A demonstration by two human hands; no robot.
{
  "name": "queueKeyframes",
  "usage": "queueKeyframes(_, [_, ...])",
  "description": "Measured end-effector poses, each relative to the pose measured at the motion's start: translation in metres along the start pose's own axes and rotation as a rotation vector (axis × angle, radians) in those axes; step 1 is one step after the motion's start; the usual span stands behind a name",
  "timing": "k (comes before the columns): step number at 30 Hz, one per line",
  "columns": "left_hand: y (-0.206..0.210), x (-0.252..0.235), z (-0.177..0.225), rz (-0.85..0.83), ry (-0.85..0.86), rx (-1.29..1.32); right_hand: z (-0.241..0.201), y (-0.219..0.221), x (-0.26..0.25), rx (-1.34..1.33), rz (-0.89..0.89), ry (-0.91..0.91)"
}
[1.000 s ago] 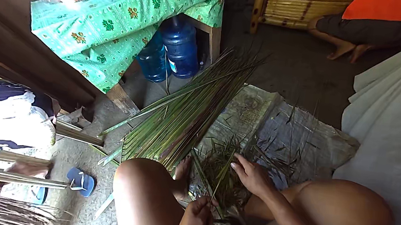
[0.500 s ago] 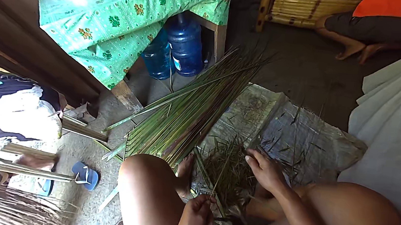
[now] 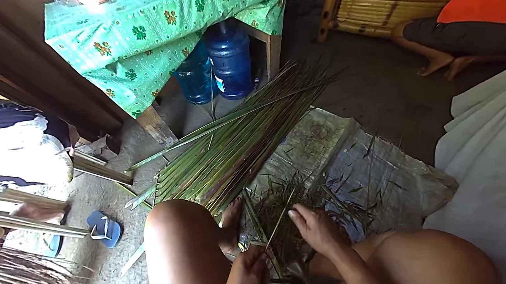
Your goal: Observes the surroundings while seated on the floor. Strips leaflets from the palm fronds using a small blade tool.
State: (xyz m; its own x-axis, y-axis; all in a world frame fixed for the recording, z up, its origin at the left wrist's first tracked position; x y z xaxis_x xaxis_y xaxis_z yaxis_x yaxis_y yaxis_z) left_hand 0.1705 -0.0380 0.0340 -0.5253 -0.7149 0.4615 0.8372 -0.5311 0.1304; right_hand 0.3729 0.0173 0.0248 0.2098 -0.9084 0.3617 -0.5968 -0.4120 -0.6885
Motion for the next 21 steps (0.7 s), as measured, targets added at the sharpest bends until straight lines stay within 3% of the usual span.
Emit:
queueKeyframes(5, [-0.001, 0.012, -0.002, -0.029, -0.027, -0.030, 0.033, -0.026, -0.012, -0.092, 0.096, 0.197])
queueKeyframes(7, [-0.003, 0.016, -0.004, -0.032, -0.039, -0.034, 0.037, -0.033, -0.010, -0.150, 0.182, 0.189])
queueKeyframes(13, [-0.010, 0.018, 0.000, -0.025, -0.039, -0.096, -0.001, -0.022, 0.012, -0.203, 0.264, -0.174])
queueKeyframes(17, [-0.008, 0.019, 0.007, 0.008, 0.006, -0.230, -0.027, -0.009, 0.023, 0.048, 0.355, -0.389])
queueKeyframes(21, [-0.005, 0.026, 0.016, -0.008, 0.025, -0.386, -0.045, 0.001, 0.031, 0.286, 0.280, -0.516])
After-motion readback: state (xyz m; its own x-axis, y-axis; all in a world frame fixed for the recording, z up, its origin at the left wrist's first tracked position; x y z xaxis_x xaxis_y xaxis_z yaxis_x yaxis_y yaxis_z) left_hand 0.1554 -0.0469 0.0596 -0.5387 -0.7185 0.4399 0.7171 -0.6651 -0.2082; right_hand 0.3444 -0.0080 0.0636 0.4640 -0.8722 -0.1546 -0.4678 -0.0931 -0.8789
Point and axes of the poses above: each hand's wrist, its own x-axis away from the middle knuckle, its own y-axis out of the palm, z = x × y, the point moved 5 cm from there along -x, towards the middle knuckle, and after that the axes turned 11 degrees about -z, right-handed, at the moved point
